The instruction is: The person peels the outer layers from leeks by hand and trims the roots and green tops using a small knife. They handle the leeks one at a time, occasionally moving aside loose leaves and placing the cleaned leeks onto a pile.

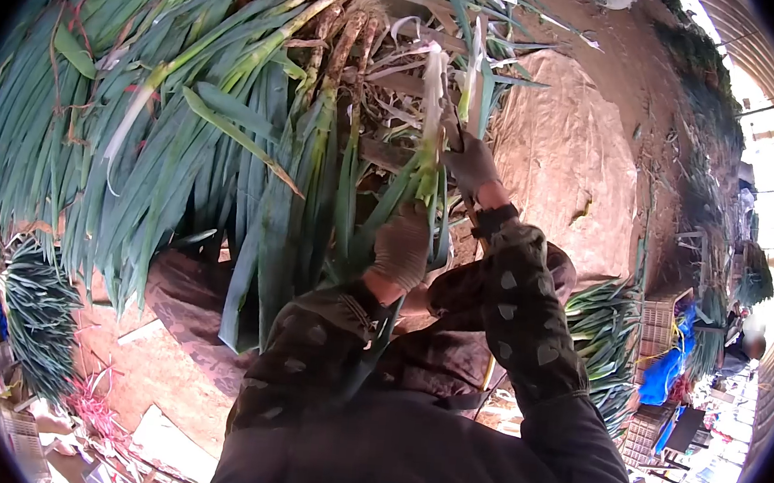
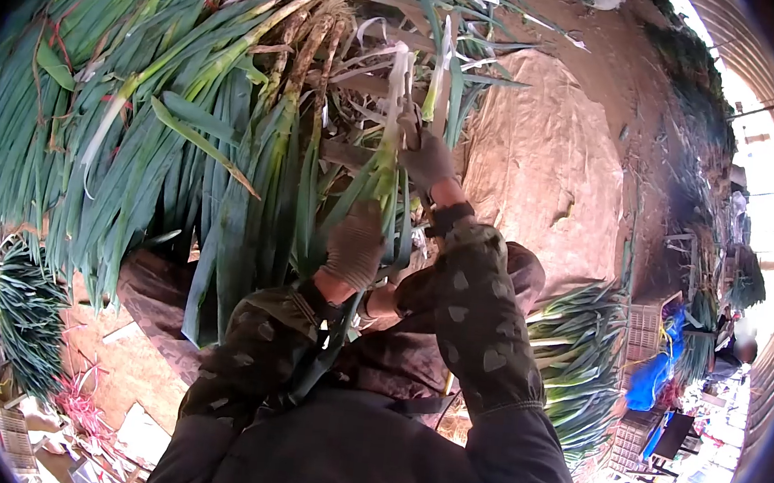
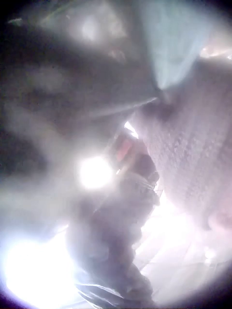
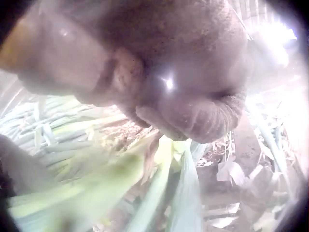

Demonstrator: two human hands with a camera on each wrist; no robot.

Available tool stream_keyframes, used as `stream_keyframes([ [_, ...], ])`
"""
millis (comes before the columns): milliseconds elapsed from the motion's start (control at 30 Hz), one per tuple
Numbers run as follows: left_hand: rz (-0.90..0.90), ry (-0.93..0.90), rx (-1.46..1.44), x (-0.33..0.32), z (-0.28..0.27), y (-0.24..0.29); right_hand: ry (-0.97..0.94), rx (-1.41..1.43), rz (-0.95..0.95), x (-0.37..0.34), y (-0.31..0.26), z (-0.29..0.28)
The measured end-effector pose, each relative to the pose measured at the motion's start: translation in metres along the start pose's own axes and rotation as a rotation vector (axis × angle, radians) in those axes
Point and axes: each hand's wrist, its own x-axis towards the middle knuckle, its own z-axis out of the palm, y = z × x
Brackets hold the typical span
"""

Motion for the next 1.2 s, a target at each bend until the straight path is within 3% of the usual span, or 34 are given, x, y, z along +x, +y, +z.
stream_keyframes([
  [100, 0.022, 0.048, -0.026, -0.003, 0.013, 0.003, -0.072, 0.052, -0.075, -0.037, 0.013, 0.000],
  [200, 0.241, 0.048, -0.192, 0.005, 0.004, -0.038, -0.008, 0.155, -0.056, -0.073, 0.027, -0.004],
  [233, 0.131, 0.108, -0.147, 0.011, -0.003, -0.051, 0.033, 0.186, -0.028, -0.087, 0.027, -0.004],
  [300, -0.083, 0.219, -0.054, 0.022, -0.017, -0.076, -0.097, 0.096, -0.094, -0.123, 0.015, 0.000],
  [400, -0.129, 0.294, -0.011, 0.041, -0.023, -0.103, -0.265, 0.106, -0.166, -0.166, -0.011, 0.016],
  [500, -0.118, 0.083, 0.036, 0.057, -0.021, -0.109, -0.232, 0.151, -0.205, -0.173, -0.021, 0.037],
  [600, -0.233, 0.044, -0.015, 0.073, -0.019, -0.109, -0.177, 0.194, -0.176, -0.173, -0.017, 0.043],
  [700, -0.242, 0.046, -0.271, 0.072, -0.005, -0.119, -0.197, 0.117, -0.134, -0.189, -0.025, 0.031],
  [800, -0.062, 0.029, -0.604, 0.050, 0.012, -0.125, -0.256, 0.055, -0.108, -0.214, -0.029, 0.018],
  [833, -0.120, -0.043, -0.880, 0.044, 0.011, -0.125, -0.264, 0.065, -0.072, -0.220, -0.030, 0.014],
  [933, -0.143, 0.049, -0.944, 0.038, 0.015, -0.127, -0.290, 0.050, -0.085, -0.237, -0.022, 0.012],
  [1133, -0.266, -0.120, -1.089, 0.033, -0.005, -0.126, -0.272, 0.023, -0.148, -0.235, -0.020, 0.020],
  [1200, -0.271, -0.078, -1.152, 0.035, 0.006, -0.131, -0.273, -0.011, -0.134, -0.223, -0.026, 0.025],
])
